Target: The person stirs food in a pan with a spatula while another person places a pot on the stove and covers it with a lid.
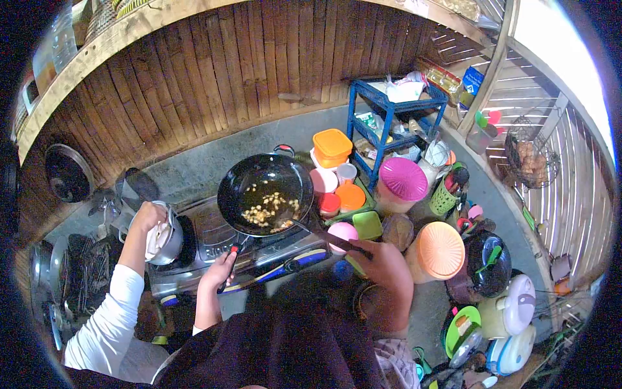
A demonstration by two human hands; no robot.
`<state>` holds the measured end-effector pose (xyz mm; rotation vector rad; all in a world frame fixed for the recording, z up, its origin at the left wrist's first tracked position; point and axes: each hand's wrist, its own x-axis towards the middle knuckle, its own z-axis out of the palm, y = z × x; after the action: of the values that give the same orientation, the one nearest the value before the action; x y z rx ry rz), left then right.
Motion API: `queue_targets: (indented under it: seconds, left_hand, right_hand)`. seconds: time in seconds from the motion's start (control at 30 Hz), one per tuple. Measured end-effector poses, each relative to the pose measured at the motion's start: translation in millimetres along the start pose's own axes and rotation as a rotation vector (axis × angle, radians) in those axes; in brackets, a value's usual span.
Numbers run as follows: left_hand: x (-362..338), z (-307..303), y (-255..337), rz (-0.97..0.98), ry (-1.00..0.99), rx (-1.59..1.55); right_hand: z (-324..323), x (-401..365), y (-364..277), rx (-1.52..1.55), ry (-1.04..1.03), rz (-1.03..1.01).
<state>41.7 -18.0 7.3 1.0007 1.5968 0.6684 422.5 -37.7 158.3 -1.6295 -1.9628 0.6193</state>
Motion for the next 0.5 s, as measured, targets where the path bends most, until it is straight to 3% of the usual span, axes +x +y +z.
queue_targets:
  seconds: [0.13,0.23,0.5]
  left_hand:
    - [-1,1,1,-0.007,-0.003,-0.004]
    - [-2,2,2,-0.013,-0.003,-0.013]
    - [-6,3,4,-0.018,-0.002,-0.043]
  right_hand:
    - [-15,-6,0,0.015,0.097,-0.065]
    - [-26,-6,-8,-0.069,0.020,0.025]
    - [-2,5,11,-0.088,0.026,0.022]
